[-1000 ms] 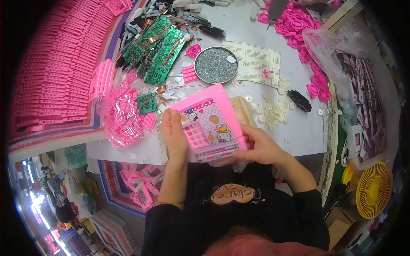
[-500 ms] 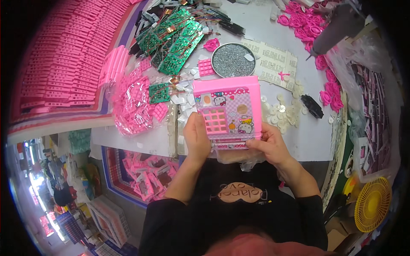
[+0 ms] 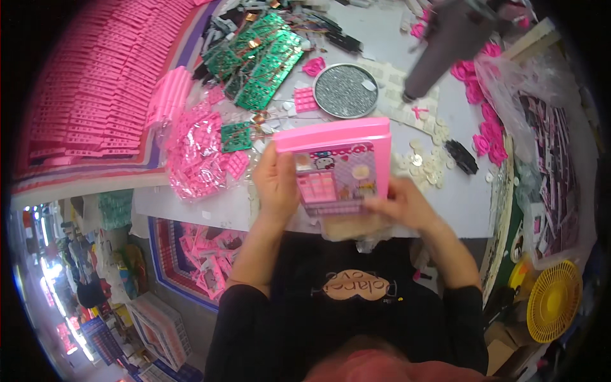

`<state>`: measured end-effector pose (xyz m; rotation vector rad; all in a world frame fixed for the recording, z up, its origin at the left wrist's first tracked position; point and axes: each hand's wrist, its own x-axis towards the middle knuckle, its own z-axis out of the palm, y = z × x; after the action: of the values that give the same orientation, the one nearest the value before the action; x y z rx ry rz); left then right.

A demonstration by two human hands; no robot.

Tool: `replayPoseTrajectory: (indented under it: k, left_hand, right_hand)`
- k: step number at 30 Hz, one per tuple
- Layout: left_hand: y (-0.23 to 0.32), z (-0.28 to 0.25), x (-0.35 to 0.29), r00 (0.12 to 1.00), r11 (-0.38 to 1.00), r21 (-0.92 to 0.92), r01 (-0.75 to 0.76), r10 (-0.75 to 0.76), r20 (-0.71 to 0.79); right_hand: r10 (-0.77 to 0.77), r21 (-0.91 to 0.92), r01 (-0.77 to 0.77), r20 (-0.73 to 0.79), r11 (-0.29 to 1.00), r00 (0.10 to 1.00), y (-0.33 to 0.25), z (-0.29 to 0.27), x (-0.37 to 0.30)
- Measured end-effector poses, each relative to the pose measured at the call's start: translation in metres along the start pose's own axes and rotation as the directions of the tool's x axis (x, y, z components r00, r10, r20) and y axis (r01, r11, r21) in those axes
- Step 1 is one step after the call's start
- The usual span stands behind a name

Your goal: Assemble electronic components and plastic casings for a toy cash register using a hot glue gun.

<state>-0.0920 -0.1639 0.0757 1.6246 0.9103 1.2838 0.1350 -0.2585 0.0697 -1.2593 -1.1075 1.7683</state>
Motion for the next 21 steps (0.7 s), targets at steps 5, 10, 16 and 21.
replayPoseTrajectory:
  k: [5,10,16,21]
  left_hand:
    - [-0.006,-0.027,0.021,0.801,0.914,0.032,-0.405,0.338,0.495]
    - [-0.015,-0.039,-0.022,0.574,0.822,0.206,-0.531,0.169,0.801]
    - [-0.007,-0.030,-0.049,0.564,0.847,0.313,-0.429,-0.020,0.825]
    - [-0.011,-0.004,-0.048,0.650,0.864,0.303,-0.403,0.037,0.759]
  right_hand:
    - [-0.427,-0.754,0.270,-0.016,0.599,0.904,-0.004,-0.047,0.027]
    - [-0.386,-0.838,0.466,0.345,0.284,0.856,0.012,-0.069,0.014]
    - [-0.346,-0.933,0.342,0.286,0.114,0.894,0.013,-0.054,0.002]
    - [-0.400,-0.942,0.316,0.249,0.110,0.882,0.027,-0.043,0.007]
